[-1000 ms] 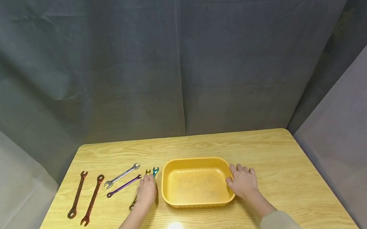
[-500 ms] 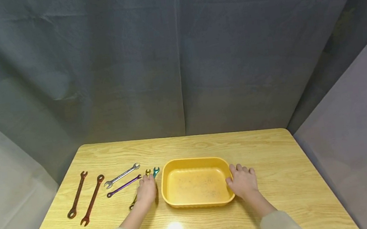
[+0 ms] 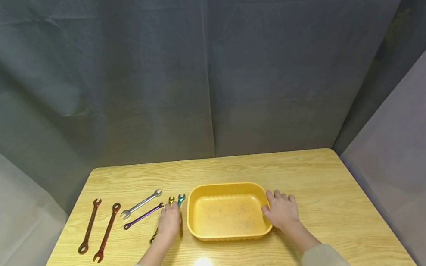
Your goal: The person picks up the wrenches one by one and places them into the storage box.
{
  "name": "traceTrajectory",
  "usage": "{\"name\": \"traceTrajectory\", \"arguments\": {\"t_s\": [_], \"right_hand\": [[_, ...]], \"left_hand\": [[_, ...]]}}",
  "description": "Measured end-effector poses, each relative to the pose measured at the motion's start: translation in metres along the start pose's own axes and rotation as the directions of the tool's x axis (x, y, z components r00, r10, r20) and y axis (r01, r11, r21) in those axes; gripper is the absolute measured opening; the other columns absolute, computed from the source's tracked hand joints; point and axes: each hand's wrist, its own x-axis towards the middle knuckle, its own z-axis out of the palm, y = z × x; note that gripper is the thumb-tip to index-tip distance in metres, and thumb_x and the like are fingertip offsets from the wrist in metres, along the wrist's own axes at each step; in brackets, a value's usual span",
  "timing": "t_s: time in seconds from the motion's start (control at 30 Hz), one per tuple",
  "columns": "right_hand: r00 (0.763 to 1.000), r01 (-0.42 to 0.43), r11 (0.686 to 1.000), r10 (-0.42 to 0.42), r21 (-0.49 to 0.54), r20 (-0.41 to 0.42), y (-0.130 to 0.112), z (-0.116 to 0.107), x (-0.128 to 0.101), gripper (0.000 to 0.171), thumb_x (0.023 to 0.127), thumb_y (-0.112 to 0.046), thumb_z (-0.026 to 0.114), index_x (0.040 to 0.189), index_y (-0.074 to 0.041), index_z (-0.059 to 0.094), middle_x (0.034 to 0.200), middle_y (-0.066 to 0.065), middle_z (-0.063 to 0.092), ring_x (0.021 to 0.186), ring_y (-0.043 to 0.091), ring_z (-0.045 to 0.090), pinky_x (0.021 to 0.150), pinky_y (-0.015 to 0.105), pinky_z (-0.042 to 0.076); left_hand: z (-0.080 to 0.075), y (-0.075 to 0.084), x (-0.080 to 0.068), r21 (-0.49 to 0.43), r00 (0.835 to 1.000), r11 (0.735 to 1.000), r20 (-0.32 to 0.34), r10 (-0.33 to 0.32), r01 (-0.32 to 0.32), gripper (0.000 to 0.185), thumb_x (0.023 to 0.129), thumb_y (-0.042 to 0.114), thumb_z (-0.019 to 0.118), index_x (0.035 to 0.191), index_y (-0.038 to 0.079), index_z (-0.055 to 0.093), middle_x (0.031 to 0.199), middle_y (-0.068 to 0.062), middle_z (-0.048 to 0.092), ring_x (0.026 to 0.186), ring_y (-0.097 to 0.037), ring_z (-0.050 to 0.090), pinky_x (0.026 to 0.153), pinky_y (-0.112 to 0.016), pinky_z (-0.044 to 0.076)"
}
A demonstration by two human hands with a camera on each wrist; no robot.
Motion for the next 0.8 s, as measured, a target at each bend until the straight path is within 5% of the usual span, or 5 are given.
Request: {"name": "traceTrajectory", "arguments": {"t_s": [0.8], "right_hand": [[1.000, -0.005, 1.000, 0.005, 0.012, 0.007, 0.000, 0.001, 0.000, 0.038, 0.086, -0.032, 0.052, 0.113, -0.004, 0.051, 0.097, 0.013, 0.054, 0.083, 0.033, 0.054, 0.078, 0.055, 0.037]], "left_hand": [[-0.012, -0.001, -0.002, -0.110, 0.999, 0.994, 0.036, -0.006, 0.010, 0.044, 0.075, 0.001, 0.068, 0.115, -0.002, 0.050, 0.092, -0.024, 0.053, 0.078, -0.037, 0.056, 0.053, -0.038, 0.052]]}}
